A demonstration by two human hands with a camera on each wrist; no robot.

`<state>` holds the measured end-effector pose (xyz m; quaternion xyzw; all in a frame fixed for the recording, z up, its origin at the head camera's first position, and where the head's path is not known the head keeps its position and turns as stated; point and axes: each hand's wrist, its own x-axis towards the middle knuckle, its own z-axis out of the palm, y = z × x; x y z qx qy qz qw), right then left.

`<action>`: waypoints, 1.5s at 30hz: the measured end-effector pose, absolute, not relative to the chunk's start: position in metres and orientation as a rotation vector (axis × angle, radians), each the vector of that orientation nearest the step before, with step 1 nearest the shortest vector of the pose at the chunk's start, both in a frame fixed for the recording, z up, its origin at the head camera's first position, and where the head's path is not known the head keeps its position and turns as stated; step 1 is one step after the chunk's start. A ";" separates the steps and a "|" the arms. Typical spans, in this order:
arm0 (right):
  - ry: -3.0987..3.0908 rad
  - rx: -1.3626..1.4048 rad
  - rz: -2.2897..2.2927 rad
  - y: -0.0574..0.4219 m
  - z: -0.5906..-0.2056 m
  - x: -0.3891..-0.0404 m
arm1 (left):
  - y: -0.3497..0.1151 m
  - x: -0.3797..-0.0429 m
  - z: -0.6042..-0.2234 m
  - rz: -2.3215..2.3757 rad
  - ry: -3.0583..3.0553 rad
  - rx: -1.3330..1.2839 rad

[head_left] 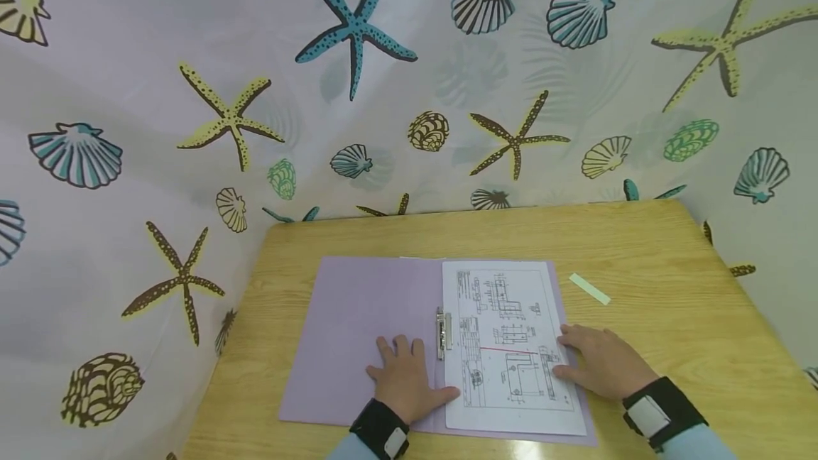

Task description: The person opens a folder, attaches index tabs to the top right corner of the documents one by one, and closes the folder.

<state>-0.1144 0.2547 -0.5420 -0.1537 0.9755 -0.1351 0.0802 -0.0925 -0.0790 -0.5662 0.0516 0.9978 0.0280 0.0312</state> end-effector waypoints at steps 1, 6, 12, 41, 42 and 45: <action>2.919 -0.458 -0.410 0.255 -0.542 -0.114 | -0.079 -0.092 -0.566 0.095 3.073 0.156; 2.926 -0.454 -0.440 0.252 -0.544 -0.112 | -0.081 -0.089 -0.562 0.104 3.056 0.151; 2.955 -0.517 -0.380 0.248 -0.549 -0.103 | -0.084 -0.079 -0.549 0.156 3.043 0.143; 3.108 -0.017 -0.549 0.296 -0.524 -0.144 | -0.076 -0.076 -0.492 0.469 3.128 0.703; 3.114 0.001 -0.554 0.298 -0.525 -0.147 | -0.078 -0.077 -0.492 0.491 3.104 0.735; 3.125 0.030 -0.544 0.304 -0.529 -0.156 | -0.084 -0.079 -0.495 0.531 3.053 0.818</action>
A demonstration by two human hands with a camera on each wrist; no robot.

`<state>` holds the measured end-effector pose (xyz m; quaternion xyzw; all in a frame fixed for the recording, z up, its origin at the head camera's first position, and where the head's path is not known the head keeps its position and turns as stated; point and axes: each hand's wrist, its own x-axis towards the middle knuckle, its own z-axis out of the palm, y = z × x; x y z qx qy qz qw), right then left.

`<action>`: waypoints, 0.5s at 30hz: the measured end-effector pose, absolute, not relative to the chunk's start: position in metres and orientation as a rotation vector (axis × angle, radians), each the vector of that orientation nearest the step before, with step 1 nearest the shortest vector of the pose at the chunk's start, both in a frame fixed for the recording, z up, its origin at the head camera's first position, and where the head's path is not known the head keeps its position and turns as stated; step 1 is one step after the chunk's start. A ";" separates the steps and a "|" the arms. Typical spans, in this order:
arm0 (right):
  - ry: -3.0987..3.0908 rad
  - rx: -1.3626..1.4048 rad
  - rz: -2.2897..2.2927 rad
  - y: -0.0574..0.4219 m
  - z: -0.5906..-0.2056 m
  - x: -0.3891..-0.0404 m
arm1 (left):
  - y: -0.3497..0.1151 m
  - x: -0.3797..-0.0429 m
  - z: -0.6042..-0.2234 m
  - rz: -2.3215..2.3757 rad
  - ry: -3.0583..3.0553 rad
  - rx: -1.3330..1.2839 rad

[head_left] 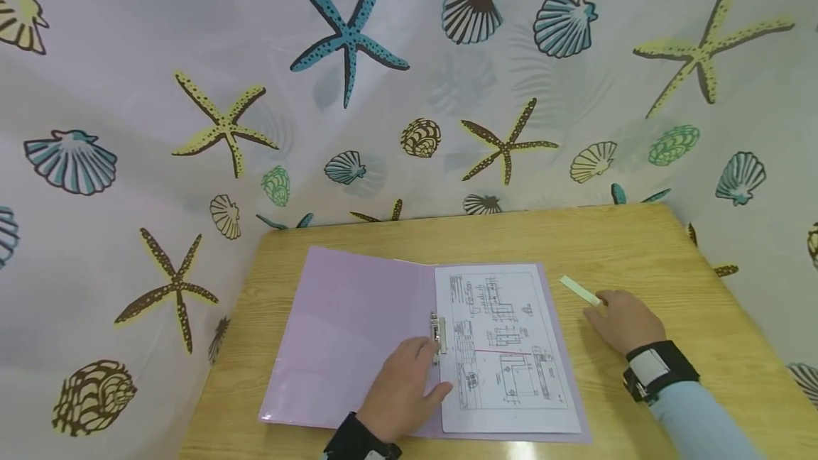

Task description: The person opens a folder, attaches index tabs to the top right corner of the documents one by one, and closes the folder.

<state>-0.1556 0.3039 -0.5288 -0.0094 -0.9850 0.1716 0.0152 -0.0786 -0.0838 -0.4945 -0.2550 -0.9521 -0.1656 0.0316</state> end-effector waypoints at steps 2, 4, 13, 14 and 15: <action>-3.067 -0.038 0.510 0.306 -0.532 -0.162 | -0.089 -0.079 -0.497 -0.521 -2.927 -0.800; -3.070 -0.052 0.477 0.309 -0.536 -0.168 | -0.093 -0.080 -0.498 -0.515 -2.917 -0.803; -3.118 -0.116 0.370 0.307 -0.545 -0.181 | -0.100 -0.076 -0.495 -0.537 -2.944 -0.762; -3.126 -0.120 0.375 0.306 -0.545 -0.182 | -0.100 -0.075 -0.494 -0.548 -2.956 -0.755; -3.133 -0.128 0.386 0.305 -0.545 -0.182 | -0.101 -0.074 -0.494 -0.558 -2.967 -0.748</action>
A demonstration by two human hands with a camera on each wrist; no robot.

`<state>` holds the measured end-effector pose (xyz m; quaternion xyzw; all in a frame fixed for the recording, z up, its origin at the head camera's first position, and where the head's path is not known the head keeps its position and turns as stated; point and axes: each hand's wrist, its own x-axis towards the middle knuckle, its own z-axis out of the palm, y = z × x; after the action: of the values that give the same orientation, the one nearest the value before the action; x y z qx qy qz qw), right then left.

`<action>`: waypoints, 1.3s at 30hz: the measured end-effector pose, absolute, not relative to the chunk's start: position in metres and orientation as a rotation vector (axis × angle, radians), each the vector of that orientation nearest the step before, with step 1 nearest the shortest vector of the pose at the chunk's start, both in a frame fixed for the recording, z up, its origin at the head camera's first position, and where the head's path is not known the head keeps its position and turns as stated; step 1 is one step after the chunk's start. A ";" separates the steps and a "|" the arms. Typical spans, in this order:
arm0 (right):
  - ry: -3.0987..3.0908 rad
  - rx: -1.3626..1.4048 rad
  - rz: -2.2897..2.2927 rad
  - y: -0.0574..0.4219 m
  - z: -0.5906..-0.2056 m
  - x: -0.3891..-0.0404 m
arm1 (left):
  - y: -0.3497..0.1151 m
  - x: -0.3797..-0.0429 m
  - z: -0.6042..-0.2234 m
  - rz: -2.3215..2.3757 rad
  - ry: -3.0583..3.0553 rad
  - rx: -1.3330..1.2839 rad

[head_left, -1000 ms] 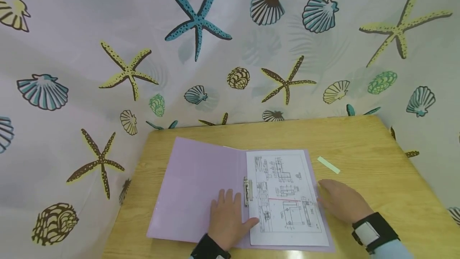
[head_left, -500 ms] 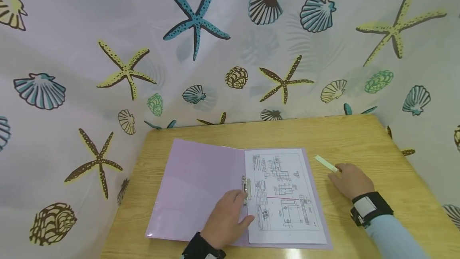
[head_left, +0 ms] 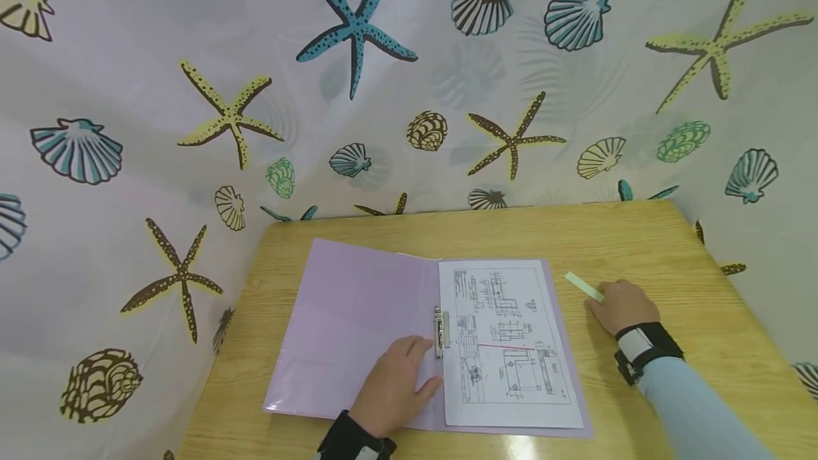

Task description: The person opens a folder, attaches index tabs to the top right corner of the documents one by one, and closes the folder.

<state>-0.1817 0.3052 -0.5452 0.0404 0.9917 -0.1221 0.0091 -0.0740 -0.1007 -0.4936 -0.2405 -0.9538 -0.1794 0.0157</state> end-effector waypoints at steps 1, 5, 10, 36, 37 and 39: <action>3.089 0.136 -0.389 0.305 -0.545 -0.182 | -0.100 -0.073 -0.493 -0.565 -2.977 -0.743; 3.058 0.181 -0.414 0.303 -0.543 -0.182 | -0.100 -0.072 -0.493 -0.579 -2.991 -0.733; 3.021 0.249 -0.460 0.304 -0.539 -0.180 | -0.100 -0.070 -0.496 -0.569 -2.987 -0.720; 3.058 0.093 -1.005 0.279 -0.530 -0.135 | -0.113 -0.061 -0.507 -0.671 -3.054 -0.546; 3.044 0.076 -1.032 0.275 -0.526 -0.132 | -0.113 -0.061 -0.508 -0.679 -3.046 -0.546; 3.025 0.031 -1.079 0.266 -0.519 -0.128 | -0.113 -0.061 -0.507 -0.692 -3.025 -0.552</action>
<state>-0.1279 0.2662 -0.5192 0.0098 0.9412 -0.3359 -0.0349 -0.0608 -0.1133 -0.5069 -0.1752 -0.9597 -0.2195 -0.0054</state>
